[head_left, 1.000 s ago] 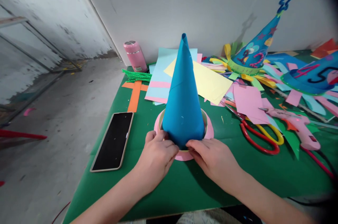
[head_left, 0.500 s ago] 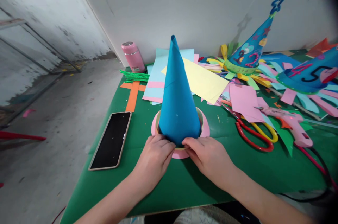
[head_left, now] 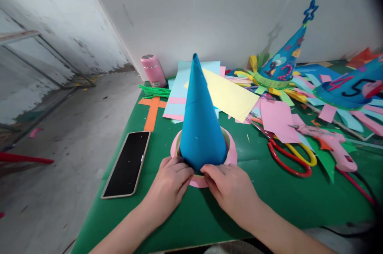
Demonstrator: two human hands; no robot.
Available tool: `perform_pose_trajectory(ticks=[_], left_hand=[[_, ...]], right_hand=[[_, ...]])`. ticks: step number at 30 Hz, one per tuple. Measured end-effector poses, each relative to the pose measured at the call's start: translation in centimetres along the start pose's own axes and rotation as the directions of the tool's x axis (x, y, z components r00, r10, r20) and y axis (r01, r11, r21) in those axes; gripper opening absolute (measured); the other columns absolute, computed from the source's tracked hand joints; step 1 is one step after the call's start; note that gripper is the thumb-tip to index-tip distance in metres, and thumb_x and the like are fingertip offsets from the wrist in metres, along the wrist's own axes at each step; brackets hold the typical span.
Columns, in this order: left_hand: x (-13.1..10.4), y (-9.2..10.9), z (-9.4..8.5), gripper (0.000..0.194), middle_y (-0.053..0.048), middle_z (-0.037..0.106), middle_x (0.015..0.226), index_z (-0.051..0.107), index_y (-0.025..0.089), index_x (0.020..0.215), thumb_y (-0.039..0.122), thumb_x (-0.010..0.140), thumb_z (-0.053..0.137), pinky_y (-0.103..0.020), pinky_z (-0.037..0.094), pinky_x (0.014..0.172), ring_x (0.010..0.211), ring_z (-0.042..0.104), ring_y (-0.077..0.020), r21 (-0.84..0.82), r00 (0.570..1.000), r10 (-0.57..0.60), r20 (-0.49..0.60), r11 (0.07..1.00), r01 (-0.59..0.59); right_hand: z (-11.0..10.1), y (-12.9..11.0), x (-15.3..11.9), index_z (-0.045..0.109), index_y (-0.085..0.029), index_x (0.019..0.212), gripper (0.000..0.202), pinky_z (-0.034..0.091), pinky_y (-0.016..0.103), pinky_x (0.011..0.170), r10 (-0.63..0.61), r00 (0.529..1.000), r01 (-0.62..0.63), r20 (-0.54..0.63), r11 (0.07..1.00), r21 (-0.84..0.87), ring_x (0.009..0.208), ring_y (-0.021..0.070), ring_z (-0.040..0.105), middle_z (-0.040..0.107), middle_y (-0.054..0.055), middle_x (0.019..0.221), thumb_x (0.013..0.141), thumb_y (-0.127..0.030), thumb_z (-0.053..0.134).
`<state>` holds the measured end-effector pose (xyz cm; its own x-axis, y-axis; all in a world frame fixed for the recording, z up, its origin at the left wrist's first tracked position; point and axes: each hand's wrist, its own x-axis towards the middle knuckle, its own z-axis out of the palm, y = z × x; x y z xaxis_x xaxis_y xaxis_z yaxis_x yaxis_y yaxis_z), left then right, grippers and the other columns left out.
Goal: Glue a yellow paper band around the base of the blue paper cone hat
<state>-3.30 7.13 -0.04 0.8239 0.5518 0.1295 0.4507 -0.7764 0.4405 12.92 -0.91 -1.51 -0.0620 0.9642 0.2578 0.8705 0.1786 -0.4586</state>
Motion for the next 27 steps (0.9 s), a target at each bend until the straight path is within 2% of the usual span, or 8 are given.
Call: perform_pose_trajectory(ticks=[4, 12, 17, 22, 27], left_hand=[[-0.1, 0.2, -0.2, 0.016, -0.001, 0.066, 0.084, 0.061, 0.021, 0.085, 0.019, 0.082, 0.046, -0.035, 0.035, 0.074, 0.081, 0.053, -0.0188, 0.002, 1.0, -0.016, 0.019, 1.0, 0.016], [0.1, 0.5, 0.6, 0.017, 0.0, 0.066, 0.078, 0.062, 0.02, 0.081, 0.017, 0.082, 0.045, -0.03, 0.036, 0.068, 0.073, 0.053, -0.0159, -0.043, 0.996, 0.046, -0.073, 0.998, -0.049], [0.2, 0.7, 0.4, 0.016, 0.0, 0.067, 0.077, 0.062, 0.019, 0.081, 0.017, 0.082, 0.046, -0.031, 0.036, 0.067, 0.074, 0.053, -0.0166, -0.012, 0.997, 0.044, -0.058, 0.999, -0.045], [0.0, 1.0, 0.8, 0.02, -0.001, 0.067, 0.076, 0.064, 0.02, 0.078, 0.019, 0.083, 0.044, -0.035, 0.033, 0.071, 0.078, 0.049, -0.0193, 0.044, 0.998, -0.009, -0.064, 0.999, 0.012], [0.0, 1.2, 1.0, 0.021, -0.001, 0.067, 0.077, 0.065, 0.021, 0.08, 0.021, 0.084, 0.044, -0.037, 0.031, 0.073, 0.079, 0.047, -0.0195, 0.055, 0.997, -0.04, -0.069, 0.998, 0.044]], right_hand=[[0.3, -0.5, 0.0, 0.054, -0.024, 0.092, 0.016, 0.03, 0.028, 0.055, 0.024, 1.0, -0.024, -0.008, 1.0, 0.005, 0.062, 0.0148, 0.055, 0.064, -0.002, 0.071, 0.088, -0.027, 0.039], [0.2, -0.4, 0.0, 0.053, -0.025, 0.095, 0.014, 0.032, 0.027, 0.055, 0.005, 1.0, -0.005, 0.008, 0.999, 0.035, 0.062, 0.0144, 0.055, 0.064, -0.003, 0.071, 0.086, -0.023, 0.043], [-0.6, 1.5, -0.5, 0.054, -0.024, 0.099, 0.018, 0.039, 0.026, 0.066, -0.043, 0.999, 0.041, 0.018, 0.997, 0.072, 0.073, 0.0136, 0.059, 0.066, 0.0, 0.083, 0.085, -0.019, 0.044], [-1.5, 3.8, -0.7, 0.056, -0.021, 0.099, 0.019, 0.043, 0.027, 0.071, -0.083, 0.996, 0.08, 0.035, 0.993, 0.085, 0.078, 0.0136, 0.061, 0.067, 0.002, 0.084, 0.084, -0.017, 0.045], [-1.7, 4.2, -0.5, 0.056, -0.022, 0.1, 0.02, 0.044, 0.026, 0.071, -0.099, 0.992, 0.089, 0.073, 0.989, 0.121, 0.078, 0.0129, 0.06, 0.067, 0.0, 0.086, 0.083, -0.016, 0.047]])
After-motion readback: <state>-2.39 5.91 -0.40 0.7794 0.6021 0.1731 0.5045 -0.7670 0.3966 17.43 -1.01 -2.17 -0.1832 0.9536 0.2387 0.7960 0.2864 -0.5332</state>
